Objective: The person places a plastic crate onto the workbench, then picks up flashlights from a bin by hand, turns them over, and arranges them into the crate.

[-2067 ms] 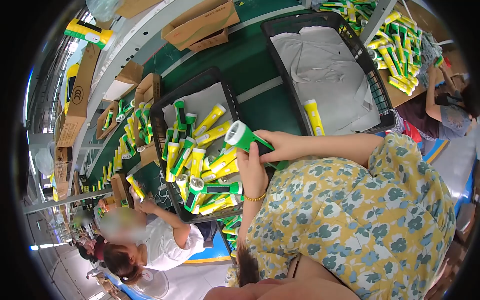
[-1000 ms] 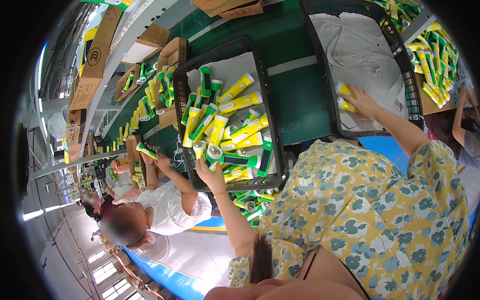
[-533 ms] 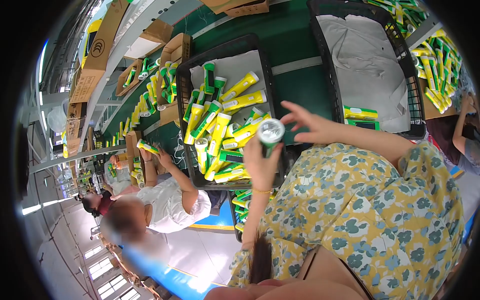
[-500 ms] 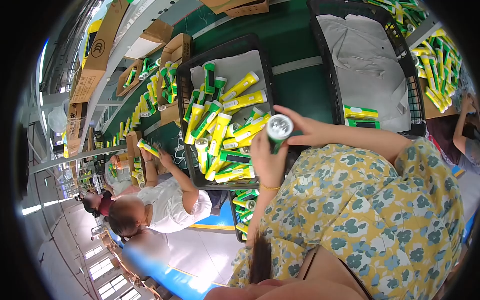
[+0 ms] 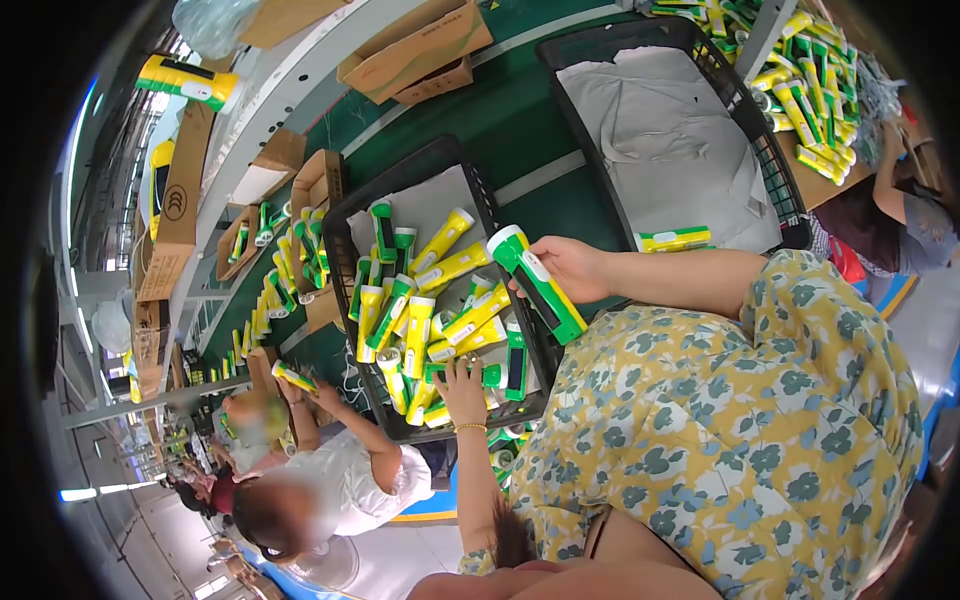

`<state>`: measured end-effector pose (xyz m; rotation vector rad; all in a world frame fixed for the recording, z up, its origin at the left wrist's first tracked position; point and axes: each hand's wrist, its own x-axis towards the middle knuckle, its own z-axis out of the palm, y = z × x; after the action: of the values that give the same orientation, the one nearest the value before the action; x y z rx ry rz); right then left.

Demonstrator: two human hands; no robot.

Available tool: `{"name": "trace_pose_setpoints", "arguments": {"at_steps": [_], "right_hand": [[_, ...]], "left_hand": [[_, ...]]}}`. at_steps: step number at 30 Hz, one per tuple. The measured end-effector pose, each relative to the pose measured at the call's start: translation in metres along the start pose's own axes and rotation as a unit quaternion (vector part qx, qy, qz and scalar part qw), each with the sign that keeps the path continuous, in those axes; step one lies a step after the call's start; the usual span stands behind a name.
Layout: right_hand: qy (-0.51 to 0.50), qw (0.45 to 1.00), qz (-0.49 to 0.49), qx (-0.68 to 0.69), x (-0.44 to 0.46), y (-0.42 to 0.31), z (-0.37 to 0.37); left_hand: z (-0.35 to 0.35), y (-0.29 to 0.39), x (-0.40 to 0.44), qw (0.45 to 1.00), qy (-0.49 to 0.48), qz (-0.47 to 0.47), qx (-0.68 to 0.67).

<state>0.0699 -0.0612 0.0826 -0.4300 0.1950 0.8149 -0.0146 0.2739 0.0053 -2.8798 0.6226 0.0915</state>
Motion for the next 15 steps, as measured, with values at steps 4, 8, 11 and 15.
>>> {"name": "trace_pose_setpoints", "arguments": {"at_steps": [4, 8, 11, 15], "right_hand": [[0.023, 0.998, -0.001, 0.055, -0.006, 0.002, -0.014], [0.035, 0.998, -0.008, -0.058, -0.015, 0.003, -0.024], [0.033, 0.997, 0.045, 0.047, -0.026, 0.002, -0.017], [0.049, 0.995, 0.028, 0.084, -0.031, 0.013, -0.014]], "left_hand": [[-0.027, -0.008, 0.007, 0.996, 0.010, -0.023, -0.080], [-0.063, 0.009, 0.018, 0.861, 0.093, -0.179, -0.468], [-0.077, 0.040, 0.032, 0.601, 0.038, -0.209, -0.771], [-0.110, 0.082, 0.061, 0.287, -0.042, -0.152, -0.945]]}}
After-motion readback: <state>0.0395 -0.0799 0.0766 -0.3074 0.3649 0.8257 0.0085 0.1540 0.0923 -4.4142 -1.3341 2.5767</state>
